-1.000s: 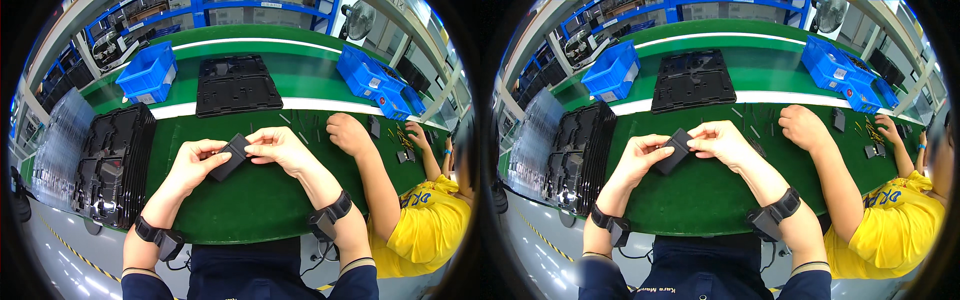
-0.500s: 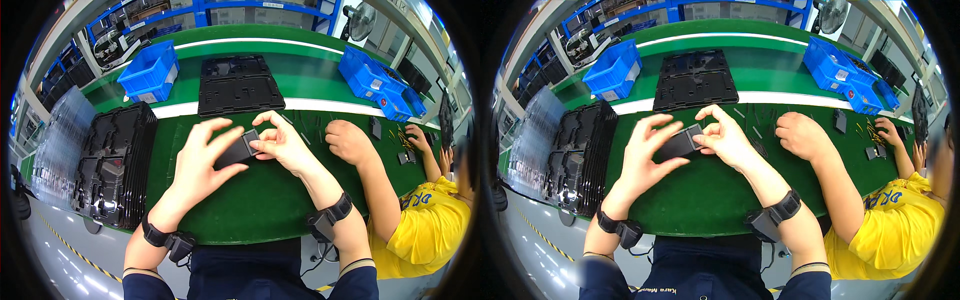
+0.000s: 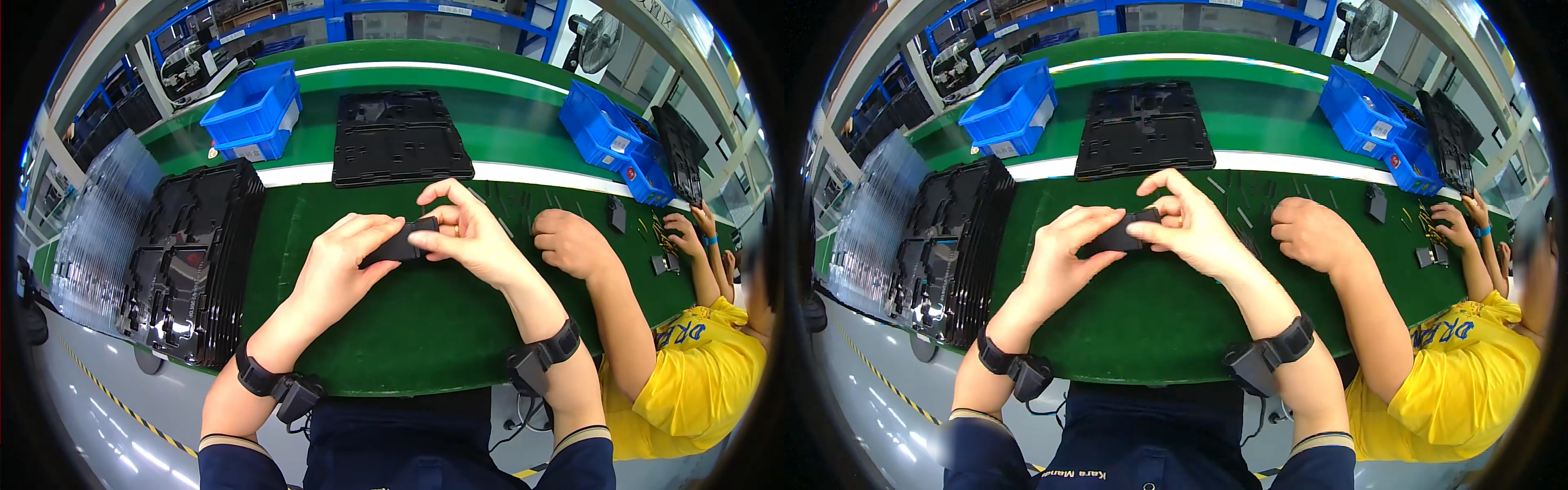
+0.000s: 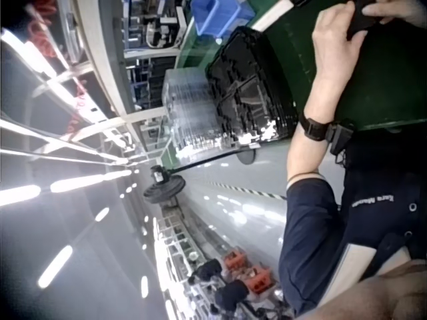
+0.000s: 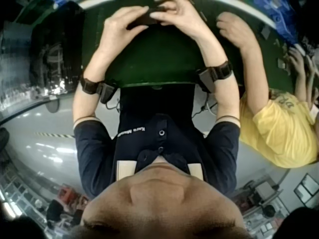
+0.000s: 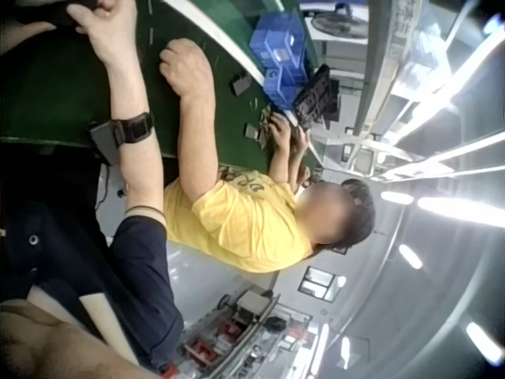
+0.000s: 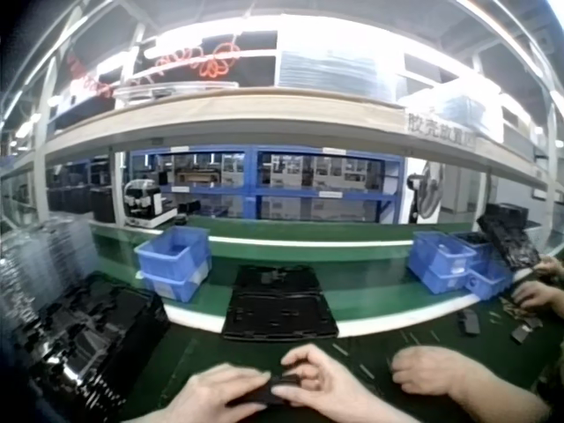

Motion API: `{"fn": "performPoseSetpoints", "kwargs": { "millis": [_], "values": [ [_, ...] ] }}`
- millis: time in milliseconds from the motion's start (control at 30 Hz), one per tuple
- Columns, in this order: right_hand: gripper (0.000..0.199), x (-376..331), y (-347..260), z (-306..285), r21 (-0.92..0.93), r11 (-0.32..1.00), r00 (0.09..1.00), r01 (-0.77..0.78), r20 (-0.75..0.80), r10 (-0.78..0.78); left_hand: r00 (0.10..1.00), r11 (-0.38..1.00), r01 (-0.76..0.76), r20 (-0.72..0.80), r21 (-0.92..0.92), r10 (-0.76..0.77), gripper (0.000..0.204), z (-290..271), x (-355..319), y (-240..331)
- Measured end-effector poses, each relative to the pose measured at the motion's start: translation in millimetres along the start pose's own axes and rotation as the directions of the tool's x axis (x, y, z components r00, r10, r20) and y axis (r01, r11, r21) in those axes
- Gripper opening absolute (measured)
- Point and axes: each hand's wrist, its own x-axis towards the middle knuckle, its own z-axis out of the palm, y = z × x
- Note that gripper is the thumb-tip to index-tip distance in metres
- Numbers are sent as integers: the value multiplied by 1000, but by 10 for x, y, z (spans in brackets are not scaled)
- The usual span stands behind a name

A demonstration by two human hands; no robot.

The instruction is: The person is seen attaching small black plastic pieces to a larger base component on a manufacturing line.

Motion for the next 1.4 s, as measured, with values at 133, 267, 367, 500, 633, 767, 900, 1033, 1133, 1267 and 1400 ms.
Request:
{"fn": "performPoseSetpoints", "kwargs": {
  "millis": [133, 267, 367, 500, 633, 767, 900, 1033, 1133, 1267, 1400],
  "values": [
    [24, 10, 23, 4, -179, 970, 982, 164, 121, -144, 998, 999, -46, 45, 5, 46, 48, 6, 5, 9],
    [18, -9, -12, 1, -258, 950, 979, 179, 140, -146, 909, 777, 402, 111, -484, -401, 29, -9, -17, -68],
    [17, -59, -62, 18, -328, 924, 972, 197, 186, -142, 897, 776, 437, 281, -455, -341, 20, -21, -36, -225],
    [17, -52, -69, -53, -378, 915, 970, 140, 238, -50, 905, 869, 387, 309, -310, -293, 15, -101, 20, -77],
    [16, -46, -100, -122, -360, 932, 965, 40, 258, 58, 953, 991, 116, 287, -63, -93, 19, -75, 21, -34],
    [19, -33, -66, -93, -351, 933, 941, 79, 334, 46, 847, 699, 501, 456, -511, -274, 38, -28, -29, -96],
    [26, -19, -39, -77, -147, 977, 974, 153, 188, -124, 758, 540, 652, 482, -532, -439, 22, 5, -26, -99],
    [24, -14, -108, -172, -231, 964, 958, 129, -223, -181, 761, 454, 624, 363, -636, -538, 22, 1, 10, -115],
    [26, -27, -60, -24, -264, 965, 985, 2, -164, -47, 765, 442, 585, 281, -680, -580, 24, 29, 3, -145],
    [28, 3, -4, 104, -153, 988, 995, -31, -102, 16, 795, 481, 540, 232, -691, -560, 23, 64, -1, -134],
    [26, 67, 80, 114, -82, 997, 999, -11, -43, 7, 829, 515, 479, 173, -711, -532, 24, 69, -71, -150]
  ]
}}
